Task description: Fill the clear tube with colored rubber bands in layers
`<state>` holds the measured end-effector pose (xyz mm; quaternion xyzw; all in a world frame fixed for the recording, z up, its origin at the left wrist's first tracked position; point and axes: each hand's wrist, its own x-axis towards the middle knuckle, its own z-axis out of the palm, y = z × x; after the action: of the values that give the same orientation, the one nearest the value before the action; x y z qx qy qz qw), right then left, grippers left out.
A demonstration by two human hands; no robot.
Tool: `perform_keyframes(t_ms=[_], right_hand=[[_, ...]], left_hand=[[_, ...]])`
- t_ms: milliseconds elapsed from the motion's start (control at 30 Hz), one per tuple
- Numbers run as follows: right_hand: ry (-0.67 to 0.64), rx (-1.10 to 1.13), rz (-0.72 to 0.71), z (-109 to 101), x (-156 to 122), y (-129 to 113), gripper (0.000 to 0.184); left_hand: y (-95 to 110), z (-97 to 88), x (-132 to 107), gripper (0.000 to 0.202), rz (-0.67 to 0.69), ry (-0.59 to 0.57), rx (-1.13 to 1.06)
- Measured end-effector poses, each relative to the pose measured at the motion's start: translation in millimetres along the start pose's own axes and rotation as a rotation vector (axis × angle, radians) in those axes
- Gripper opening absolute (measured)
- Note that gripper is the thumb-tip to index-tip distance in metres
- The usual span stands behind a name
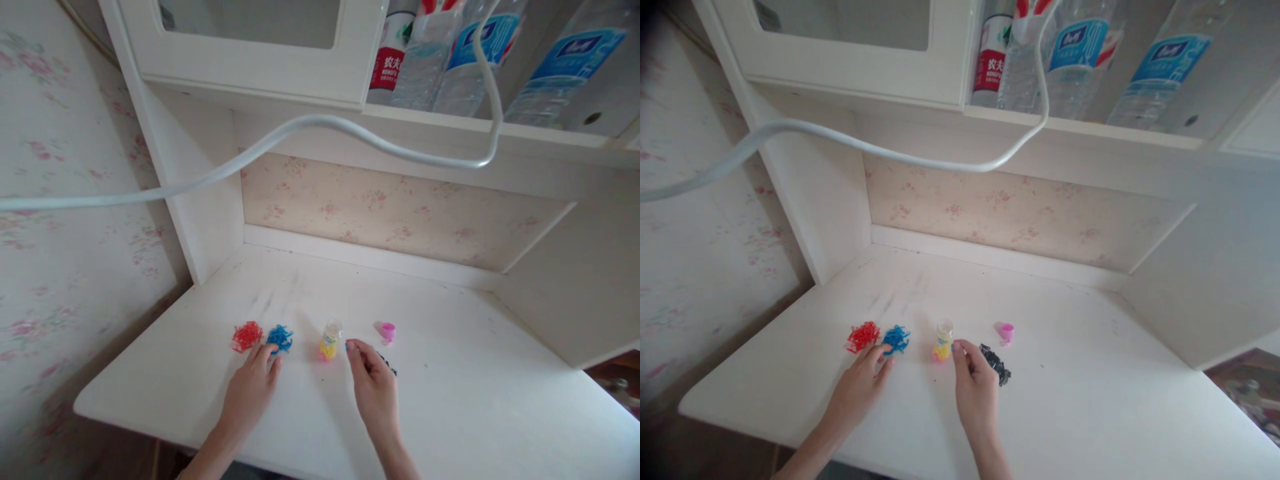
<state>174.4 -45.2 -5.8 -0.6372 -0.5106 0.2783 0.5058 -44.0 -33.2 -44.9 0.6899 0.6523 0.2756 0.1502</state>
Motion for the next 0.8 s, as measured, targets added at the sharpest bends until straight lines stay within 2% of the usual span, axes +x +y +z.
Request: perform_keyframes(t_ms=[133, 267, 433, 633, 800], right_hand=[[0.017, -0.007, -0.071, 2.5, 31.9, -22.9, 0.049], [-0.036, -0.020, -0.070, 10.9, 46.4, -26.4, 0.047], [-0.069, -0.061, -0.072, 14.4, 48.9, -21.8, 0.047], [-0.071, -0.101, -0.059, 15.0, 48.5, -19.8, 0.046], [-0.056, -0.084, -0.077, 15.0, 48.2, -21.3, 0.049]], left_hand=[[-3.9, 2.5, 8.6, 0.036, -0.027, -0.002, 0.221], [-3.5, 7.9, 15.6, 0.030, -0.021, 0.007, 0.283], [-8.5, 8.7, 16.3, 0.023, -0.029, 0.023, 0.261], [-10.0, 2.8, 15.4, 0.021, -0.019, -0.025, 0.189], [-17.6, 5.5, 15.4, 0.016, 0.002, 0.004, 0.036]])
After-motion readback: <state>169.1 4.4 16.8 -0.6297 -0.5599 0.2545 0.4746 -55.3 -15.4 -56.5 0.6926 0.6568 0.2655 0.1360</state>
